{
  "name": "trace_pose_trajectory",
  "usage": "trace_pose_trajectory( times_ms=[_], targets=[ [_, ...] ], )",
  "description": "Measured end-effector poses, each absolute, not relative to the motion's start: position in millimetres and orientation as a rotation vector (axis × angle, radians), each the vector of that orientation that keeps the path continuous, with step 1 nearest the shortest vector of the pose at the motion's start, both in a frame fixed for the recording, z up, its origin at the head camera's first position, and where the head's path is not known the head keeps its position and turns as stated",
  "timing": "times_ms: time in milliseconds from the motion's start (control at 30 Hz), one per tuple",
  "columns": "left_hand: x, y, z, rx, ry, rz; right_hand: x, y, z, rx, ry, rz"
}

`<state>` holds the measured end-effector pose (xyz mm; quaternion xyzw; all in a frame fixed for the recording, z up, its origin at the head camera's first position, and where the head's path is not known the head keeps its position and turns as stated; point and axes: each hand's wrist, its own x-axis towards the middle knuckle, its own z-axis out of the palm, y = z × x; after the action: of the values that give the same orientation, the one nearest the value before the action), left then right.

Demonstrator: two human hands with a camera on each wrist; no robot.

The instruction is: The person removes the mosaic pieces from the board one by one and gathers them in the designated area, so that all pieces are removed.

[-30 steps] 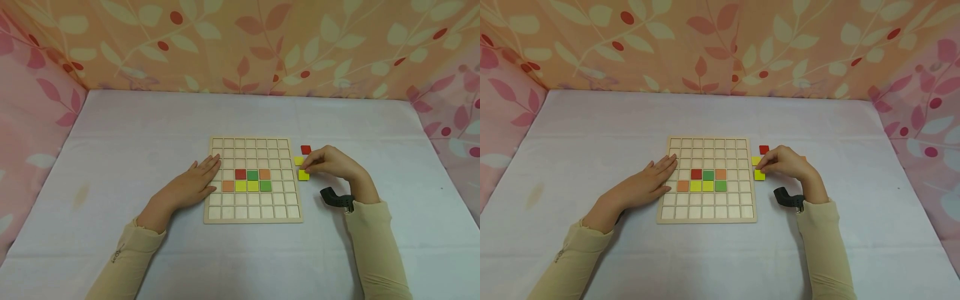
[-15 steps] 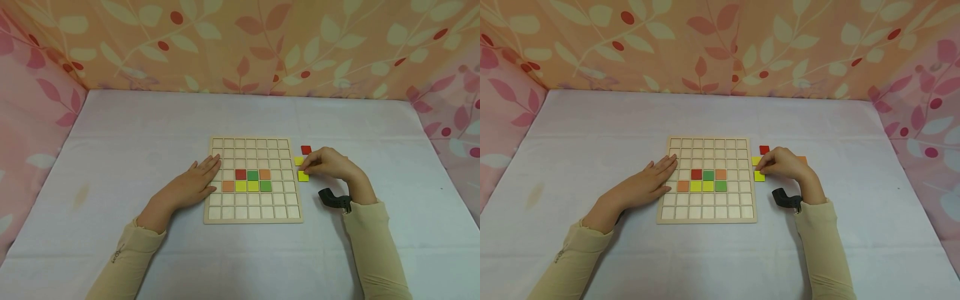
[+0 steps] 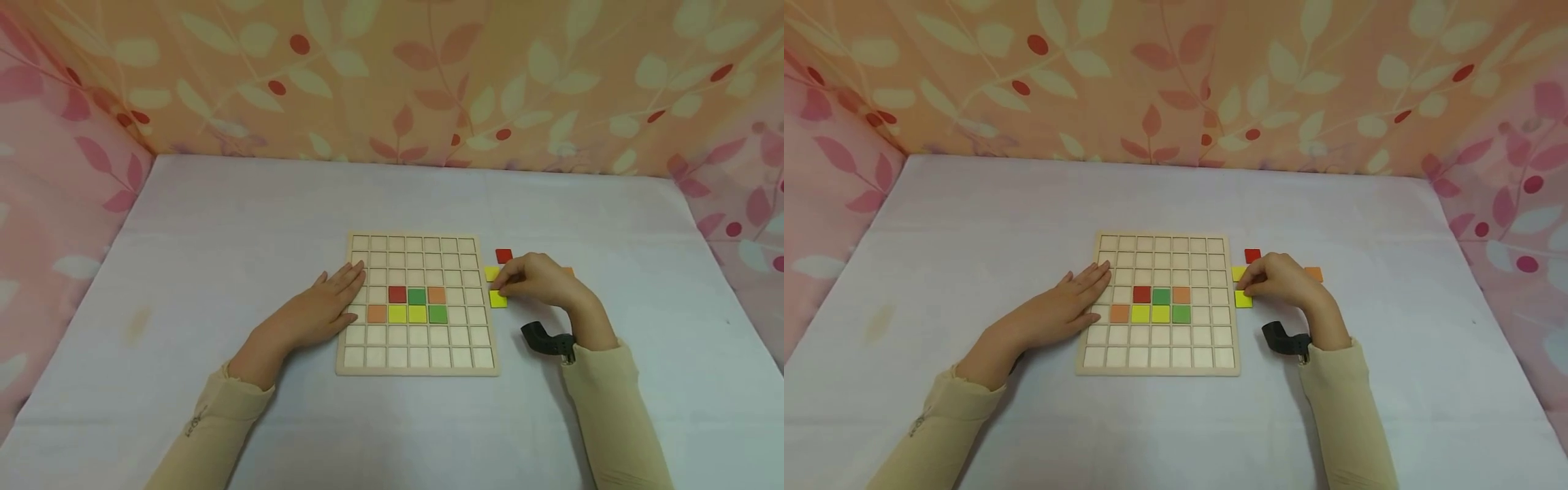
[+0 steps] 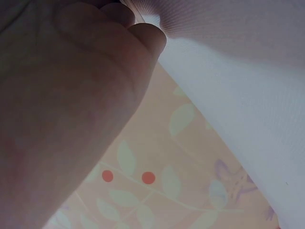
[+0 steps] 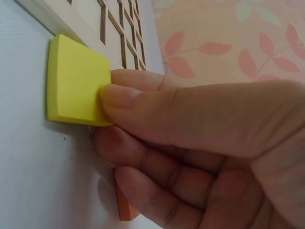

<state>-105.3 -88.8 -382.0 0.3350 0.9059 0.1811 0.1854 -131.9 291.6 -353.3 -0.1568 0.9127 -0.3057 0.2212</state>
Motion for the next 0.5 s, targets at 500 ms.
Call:
trace_pose_trajectory(
  times_ms=[500],
  targets=[
    [-102.9, -87.6, -379.1, 0.946, 2.563, 0.512, -131.7, 298.0, -352.5, -0.425, 2.569, -0.833]
  ],
)
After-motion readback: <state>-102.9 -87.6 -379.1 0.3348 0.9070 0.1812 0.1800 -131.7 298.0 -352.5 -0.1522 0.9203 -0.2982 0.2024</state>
